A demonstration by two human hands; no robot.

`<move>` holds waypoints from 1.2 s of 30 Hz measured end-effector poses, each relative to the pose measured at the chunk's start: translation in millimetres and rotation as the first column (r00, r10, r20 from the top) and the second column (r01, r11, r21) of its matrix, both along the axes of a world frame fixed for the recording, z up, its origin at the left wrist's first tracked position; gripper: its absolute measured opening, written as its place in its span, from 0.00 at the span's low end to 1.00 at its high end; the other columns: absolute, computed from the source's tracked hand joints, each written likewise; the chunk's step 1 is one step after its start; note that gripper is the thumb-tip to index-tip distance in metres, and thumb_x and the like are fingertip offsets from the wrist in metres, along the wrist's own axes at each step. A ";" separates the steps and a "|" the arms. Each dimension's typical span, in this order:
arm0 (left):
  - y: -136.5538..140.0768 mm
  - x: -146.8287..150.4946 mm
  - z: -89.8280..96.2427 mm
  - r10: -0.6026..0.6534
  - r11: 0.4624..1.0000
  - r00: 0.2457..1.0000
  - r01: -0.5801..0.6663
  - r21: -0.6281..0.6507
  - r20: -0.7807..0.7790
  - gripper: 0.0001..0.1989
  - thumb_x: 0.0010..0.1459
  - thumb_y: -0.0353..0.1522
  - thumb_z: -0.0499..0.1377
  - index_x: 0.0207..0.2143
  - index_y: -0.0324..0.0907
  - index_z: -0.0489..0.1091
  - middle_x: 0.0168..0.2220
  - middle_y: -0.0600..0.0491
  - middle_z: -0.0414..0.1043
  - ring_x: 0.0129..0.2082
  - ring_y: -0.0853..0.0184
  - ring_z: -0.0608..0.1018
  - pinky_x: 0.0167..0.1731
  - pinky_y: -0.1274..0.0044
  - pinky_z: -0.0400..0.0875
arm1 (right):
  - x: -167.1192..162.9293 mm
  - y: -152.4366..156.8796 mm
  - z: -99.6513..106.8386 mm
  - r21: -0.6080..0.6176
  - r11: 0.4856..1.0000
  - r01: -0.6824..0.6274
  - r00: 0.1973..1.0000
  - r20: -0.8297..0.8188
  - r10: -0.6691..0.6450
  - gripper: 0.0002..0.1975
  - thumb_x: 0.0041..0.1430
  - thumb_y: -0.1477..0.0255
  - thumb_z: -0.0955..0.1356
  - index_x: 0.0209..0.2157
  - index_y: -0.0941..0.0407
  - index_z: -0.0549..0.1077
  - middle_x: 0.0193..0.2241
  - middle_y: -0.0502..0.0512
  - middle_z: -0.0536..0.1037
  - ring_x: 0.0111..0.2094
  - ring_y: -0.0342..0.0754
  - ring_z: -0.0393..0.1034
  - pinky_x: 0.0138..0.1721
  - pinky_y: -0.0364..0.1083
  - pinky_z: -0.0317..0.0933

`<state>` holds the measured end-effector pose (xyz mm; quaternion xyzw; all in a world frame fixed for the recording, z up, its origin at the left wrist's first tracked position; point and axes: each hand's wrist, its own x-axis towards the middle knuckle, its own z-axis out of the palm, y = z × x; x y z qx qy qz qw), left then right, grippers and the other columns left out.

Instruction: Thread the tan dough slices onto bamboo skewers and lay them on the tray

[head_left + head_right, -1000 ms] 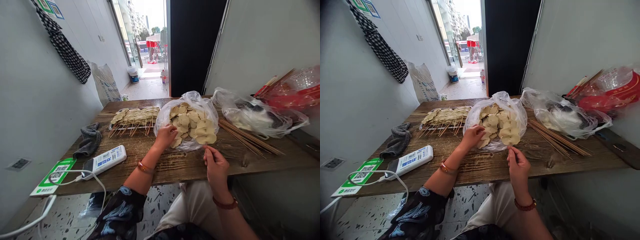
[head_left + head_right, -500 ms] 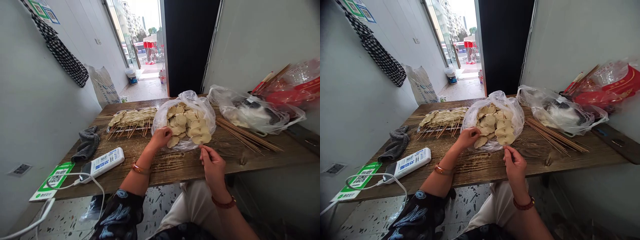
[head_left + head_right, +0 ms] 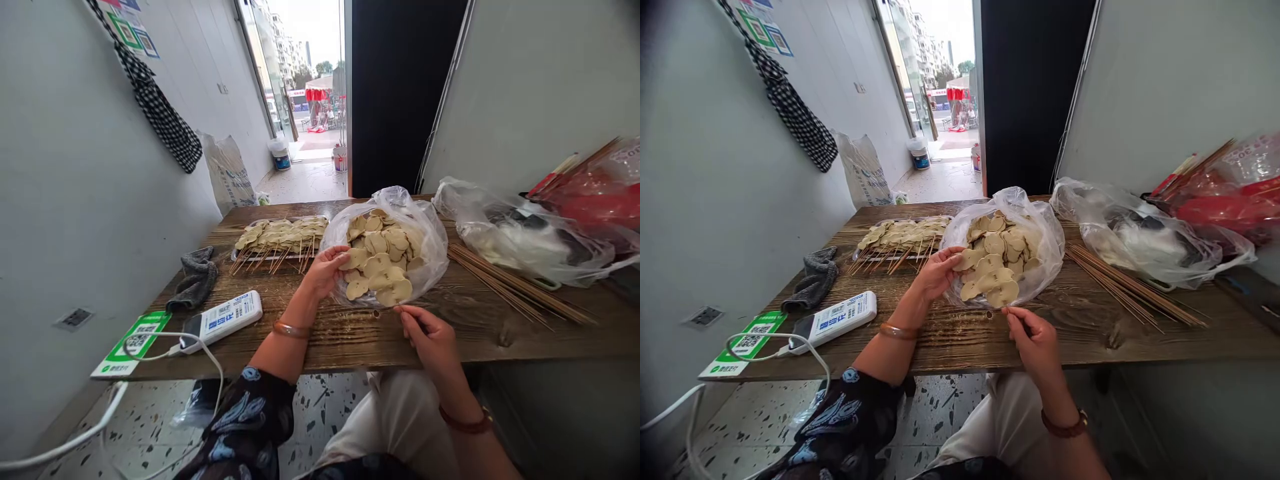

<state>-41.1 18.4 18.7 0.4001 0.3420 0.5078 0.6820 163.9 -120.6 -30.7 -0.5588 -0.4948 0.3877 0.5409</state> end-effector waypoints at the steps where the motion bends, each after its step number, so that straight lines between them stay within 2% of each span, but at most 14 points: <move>1: 0.6 -0.5 -0.5 0.010 1.000 1.000 -0.010 0.013 0.002 0.22 0.37 0.33 0.72 0.37 0.36 0.72 0.31 0.52 0.76 0.28 0.70 0.76 0.29 0.77 0.73 | 1.1 0.1 -0.4 0.000 1.000 -0.031 0.999 0.022 0.031 0.16 0.58 0.62 0.67 0.40 0.58 0.79 0.18 0.47 0.67 0.20 0.41 0.60 0.21 0.40 0.54; 6: 3.6 -5.0 -1.5 0.154 0.983 0.988 -0.151 0.101 -0.030 0.21 0.34 0.32 0.72 0.34 0.35 0.73 0.27 0.53 0.76 0.25 0.72 0.75 0.28 0.79 0.72 | 2.9 0.9 -1.5 0.004 0.994 -0.108 0.989 0.098 0.107 0.16 0.59 0.62 0.67 0.40 0.58 0.79 0.18 0.47 0.68 0.20 0.41 0.61 0.21 0.40 0.54; 10: 4.4 -8.4 1.6 0.223 0.965 0.974 -0.215 0.151 -0.037 0.20 0.34 0.33 0.72 0.32 0.36 0.73 0.26 0.55 0.75 0.24 0.74 0.74 0.26 0.80 0.72 | 1.8 1.2 -0.2 0.007 0.988 -0.152 0.973 0.177 0.149 0.16 0.58 0.62 0.67 0.38 0.58 0.80 0.18 0.49 0.70 0.21 0.42 0.62 0.21 0.40 0.55; 21: 2.9 -6.5 5.0 0.258 0.949 0.963 -0.238 0.206 -0.079 0.18 0.36 0.32 0.70 0.32 0.36 0.73 0.26 0.55 0.75 0.24 0.74 0.73 0.28 0.80 0.69 | -0.4 2.8 -1.5 0.061 0.983 -0.175 0.957 0.246 0.155 0.14 0.58 0.63 0.67 0.36 0.56 0.81 0.24 0.52 0.78 0.22 0.44 0.67 0.24 0.42 0.62; 28: 1.8 -5.5 5.5 0.308 0.927 0.938 -0.258 0.272 -0.157 0.14 0.40 0.31 0.68 0.32 0.36 0.75 0.27 0.53 0.75 0.26 0.72 0.73 0.30 0.79 0.69 | -1.9 1.7 5.4 0.069 0.986 -0.150 0.949 0.290 0.124 0.14 0.57 0.63 0.67 0.35 0.56 0.81 0.22 0.52 0.78 0.23 0.46 0.70 0.26 0.43 0.64; 33: 1.4 -5.0 6.5 0.315 0.923 0.937 -0.266 0.278 -0.149 0.14 0.40 0.31 0.67 0.32 0.36 0.75 0.27 0.54 0.75 0.26 0.73 0.73 0.30 0.80 0.68 | -1.5 1.8 3.6 0.064 0.985 -0.160 0.950 0.280 0.136 0.15 0.57 0.62 0.67 0.36 0.56 0.81 0.26 0.54 0.80 0.22 0.45 0.70 0.24 0.43 0.64; 36: 1.3 -4.0 6.1 0.322 0.920 0.933 -0.268 0.285 -0.160 0.13 0.40 0.31 0.67 0.32 0.36 0.75 0.27 0.54 0.75 0.26 0.73 0.73 0.30 0.80 0.68 | -2.0 2.3 2.2 0.074 0.986 -0.152 0.948 0.294 0.124 0.14 0.58 0.62 0.67 0.35 0.56 0.81 0.24 0.54 0.79 0.23 0.46 0.71 0.26 0.43 0.65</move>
